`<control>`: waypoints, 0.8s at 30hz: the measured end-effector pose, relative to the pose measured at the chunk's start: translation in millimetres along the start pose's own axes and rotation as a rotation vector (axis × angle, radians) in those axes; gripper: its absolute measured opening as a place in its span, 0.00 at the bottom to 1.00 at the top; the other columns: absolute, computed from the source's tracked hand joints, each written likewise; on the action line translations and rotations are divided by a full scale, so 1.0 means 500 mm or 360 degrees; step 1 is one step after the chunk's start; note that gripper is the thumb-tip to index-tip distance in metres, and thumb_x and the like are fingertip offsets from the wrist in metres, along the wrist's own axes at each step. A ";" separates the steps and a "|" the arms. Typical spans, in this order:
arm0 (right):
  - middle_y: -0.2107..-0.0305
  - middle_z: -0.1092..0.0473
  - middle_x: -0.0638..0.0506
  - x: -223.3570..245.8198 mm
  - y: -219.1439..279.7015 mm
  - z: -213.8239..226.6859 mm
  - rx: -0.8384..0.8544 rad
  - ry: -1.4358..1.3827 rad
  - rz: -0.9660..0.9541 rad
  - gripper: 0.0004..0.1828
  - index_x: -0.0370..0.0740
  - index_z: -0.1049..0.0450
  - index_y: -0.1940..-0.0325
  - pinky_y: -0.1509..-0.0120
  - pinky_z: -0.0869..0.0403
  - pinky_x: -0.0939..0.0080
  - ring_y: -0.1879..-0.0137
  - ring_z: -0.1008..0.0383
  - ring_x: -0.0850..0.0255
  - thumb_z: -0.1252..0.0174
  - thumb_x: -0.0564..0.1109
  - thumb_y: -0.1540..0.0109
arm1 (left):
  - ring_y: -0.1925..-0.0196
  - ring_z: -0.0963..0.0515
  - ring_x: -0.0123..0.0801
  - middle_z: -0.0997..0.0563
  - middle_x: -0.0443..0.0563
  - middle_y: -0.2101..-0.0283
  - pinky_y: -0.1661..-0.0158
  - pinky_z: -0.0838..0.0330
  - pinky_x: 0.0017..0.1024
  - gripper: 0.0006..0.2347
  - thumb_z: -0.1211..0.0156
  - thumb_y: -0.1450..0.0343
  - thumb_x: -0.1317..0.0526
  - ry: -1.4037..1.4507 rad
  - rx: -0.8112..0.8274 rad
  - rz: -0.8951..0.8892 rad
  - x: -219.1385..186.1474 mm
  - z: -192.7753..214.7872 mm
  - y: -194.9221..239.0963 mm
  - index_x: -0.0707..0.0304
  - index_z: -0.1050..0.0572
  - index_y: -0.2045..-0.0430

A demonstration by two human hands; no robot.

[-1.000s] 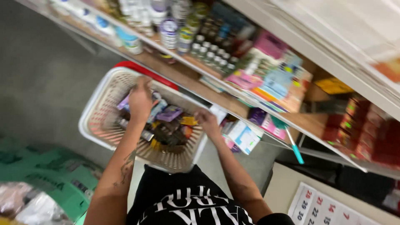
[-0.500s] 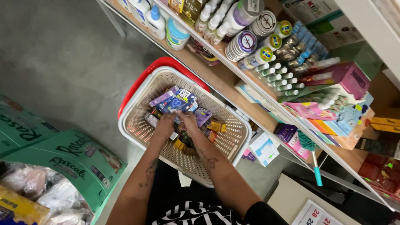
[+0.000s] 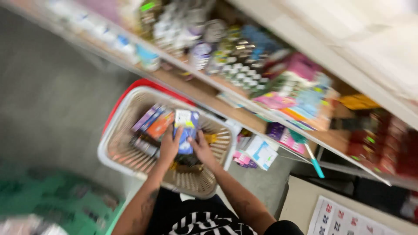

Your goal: Organizing, dusting, and stocking products on retail shelves.

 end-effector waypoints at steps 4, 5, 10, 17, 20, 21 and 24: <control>0.46 0.30 0.45 0.145 0.148 0.119 -0.0489 0.0155 0.0718 0.27 0.32 0.44 0.28 0.37 0.28 0.60 0.42 0.30 0.59 0.48 0.47 0.27 | 0.57 0.19 0.64 0.18 0.72 0.62 0.60 0.26 0.50 0.18 0.54 0.20 0.50 -0.0513 -0.0012 -0.0156 -0.160 -0.153 0.015 0.68 0.25 0.55; 0.42 0.32 0.44 0.190 0.195 0.140 -0.0658 0.0315 0.0884 0.30 0.34 0.49 0.23 0.33 0.32 0.60 0.38 0.32 0.58 0.51 0.46 0.27 | 0.57 0.19 0.63 0.18 0.70 0.63 0.60 0.26 0.51 0.18 0.59 0.18 0.51 -0.0518 -0.0019 -0.0367 -0.232 -0.181 0.022 0.66 0.23 0.58; 0.36 0.41 0.40 0.271 0.342 0.456 -0.1227 0.0426 0.0993 0.35 0.34 0.53 0.20 0.29 0.38 0.55 0.32 0.40 0.54 0.50 0.46 0.28 | 0.63 0.17 0.53 0.16 0.62 0.66 0.62 0.24 0.47 0.14 0.52 0.22 0.52 -0.0923 0.0472 -0.0584 -0.457 -0.385 0.014 0.62 0.21 0.57; 0.36 0.34 0.43 0.484 0.388 0.788 -0.1675 0.0215 0.1163 0.28 0.33 0.40 0.25 0.30 0.34 0.61 0.35 0.33 0.59 0.49 0.47 0.27 | 0.38 0.27 0.41 0.20 0.53 0.44 0.38 0.33 0.43 0.14 0.41 0.32 0.65 -0.1428 0.0248 -0.1925 -0.657 -0.619 -0.001 0.64 0.22 0.52; 0.39 0.30 0.44 0.478 0.325 0.849 -0.1680 0.0051 0.0979 0.26 0.34 0.35 0.28 0.33 0.32 0.61 0.39 0.30 0.60 0.47 0.47 0.29 | 0.37 0.27 0.40 0.22 0.54 0.40 0.40 0.36 0.41 0.18 0.40 0.34 0.66 -0.1742 0.0251 -0.1976 -0.628 -0.690 -0.034 0.66 0.22 0.49; 0.39 0.30 0.44 0.460 0.302 0.868 -0.1684 0.0041 0.0980 0.26 0.34 0.35 0.28 0.33 0.32 0.61 0.39 0.30 0.60 0.47 0.47 0.29 | 0.37 0.27 0.40 0.22 0.54 0.40 0.40 0.36 0.41 0.18 0.40 0.34 0.66 -0.1747 0.0258 -0.1982 -0.619 -0.700 -0.039 0.66 0.22 0.49; 0.40 0.29 0.43 0.423 0.243 0.901 -0.1599 -0.0098 0.0929 0.26 0.35 0.34 0.29 0.35 0.31 0.62 0.40 0.29 0.60 0.47 0.48 0.30 | 0.37 0.27 0.37 0.21 0.52 0.40 0.42 0.37 0.41 0.19 0.39 0.35 0.66 -0.1989 0.0249 -0.1949 -0.587 -0.722 -0.061 0.65 0.22 0.47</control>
Point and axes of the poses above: each hand's wrist, its own y-axis away from the middle knuckle, its own z-axis out of the back of the hand, x = y × z, the point moved 6 cm from there along -y, towards the middle knuckle
